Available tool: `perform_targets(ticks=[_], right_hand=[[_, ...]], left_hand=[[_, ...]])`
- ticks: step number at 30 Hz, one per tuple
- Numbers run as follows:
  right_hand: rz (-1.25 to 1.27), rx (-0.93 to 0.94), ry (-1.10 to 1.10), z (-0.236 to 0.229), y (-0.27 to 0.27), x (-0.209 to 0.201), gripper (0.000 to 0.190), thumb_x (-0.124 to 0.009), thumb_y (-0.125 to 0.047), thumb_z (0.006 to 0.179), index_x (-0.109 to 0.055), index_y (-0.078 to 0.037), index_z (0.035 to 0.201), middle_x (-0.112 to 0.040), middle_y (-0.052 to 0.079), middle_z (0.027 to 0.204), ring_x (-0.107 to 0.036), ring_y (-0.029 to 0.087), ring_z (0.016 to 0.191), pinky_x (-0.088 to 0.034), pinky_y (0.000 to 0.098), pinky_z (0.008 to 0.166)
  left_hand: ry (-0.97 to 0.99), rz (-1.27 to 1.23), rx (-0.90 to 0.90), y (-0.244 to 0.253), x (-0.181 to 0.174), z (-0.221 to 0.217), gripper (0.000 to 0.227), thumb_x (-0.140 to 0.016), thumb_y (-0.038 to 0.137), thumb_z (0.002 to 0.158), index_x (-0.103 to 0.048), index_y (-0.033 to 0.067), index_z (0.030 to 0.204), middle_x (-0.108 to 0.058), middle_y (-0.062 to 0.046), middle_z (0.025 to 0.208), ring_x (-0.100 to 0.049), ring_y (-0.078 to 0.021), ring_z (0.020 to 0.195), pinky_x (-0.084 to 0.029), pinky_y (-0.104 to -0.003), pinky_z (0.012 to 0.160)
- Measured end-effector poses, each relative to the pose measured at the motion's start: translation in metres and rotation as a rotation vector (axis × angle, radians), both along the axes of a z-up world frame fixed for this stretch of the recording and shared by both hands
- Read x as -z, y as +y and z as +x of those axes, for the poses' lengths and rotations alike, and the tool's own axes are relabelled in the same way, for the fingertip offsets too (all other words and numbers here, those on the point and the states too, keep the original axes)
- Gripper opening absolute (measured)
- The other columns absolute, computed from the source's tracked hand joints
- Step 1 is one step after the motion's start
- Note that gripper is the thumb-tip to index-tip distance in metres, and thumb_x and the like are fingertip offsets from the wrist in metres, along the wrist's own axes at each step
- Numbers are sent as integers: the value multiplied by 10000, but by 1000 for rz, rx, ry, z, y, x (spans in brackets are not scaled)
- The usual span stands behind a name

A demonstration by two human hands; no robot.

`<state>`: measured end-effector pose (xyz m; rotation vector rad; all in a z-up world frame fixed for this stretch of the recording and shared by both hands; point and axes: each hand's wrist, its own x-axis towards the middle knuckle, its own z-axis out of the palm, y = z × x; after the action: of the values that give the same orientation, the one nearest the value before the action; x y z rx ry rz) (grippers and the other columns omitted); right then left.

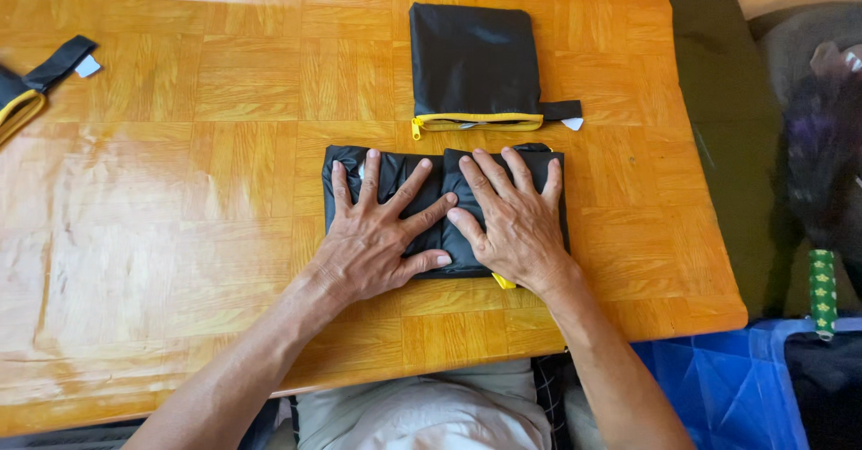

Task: The person folds a black and yellow textile garment on a wooden table by hand, eventually tucking it into itself to form a compact square.

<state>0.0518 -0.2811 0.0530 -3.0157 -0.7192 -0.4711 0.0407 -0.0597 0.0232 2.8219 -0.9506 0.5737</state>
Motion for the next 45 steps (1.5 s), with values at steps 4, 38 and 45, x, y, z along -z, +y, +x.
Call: perform_targets(ticks=[4,38,45], right_hand=[[33,-8,-3,4,-1,2,626,-538,-550,955,-561,-166,1448,-565,18,1490,-469,304,1365,-270,732,1038],[2152,154,174,-68,-1,32,920,-754,-267,784,-336,-126,1591,-551,168,1496,-564,307,1341,-492,537,1143],[1903,414,-159,-60,42,52,753,-877,94,683,-612,-87,1364,-696,47,1217,-615,111,1147,-563,350,1024]], left_hand=[[-1,13,-7,-1,-1,1,722,-306,807,931,-461,415,1517,-363,-22,1632,-289,-556,1426,-310,-812,981],[323,-28,13,0,-7,0,769,-368,796,919,-384,379,1565,-389,37,1618,-121,-608,1465,-34,-849,1070],[307,-39,15,0,-3,0,738,-357,770,936,-392,378,1559,-397,42,1616,-126,-610,1466,-30,-851,1068]])
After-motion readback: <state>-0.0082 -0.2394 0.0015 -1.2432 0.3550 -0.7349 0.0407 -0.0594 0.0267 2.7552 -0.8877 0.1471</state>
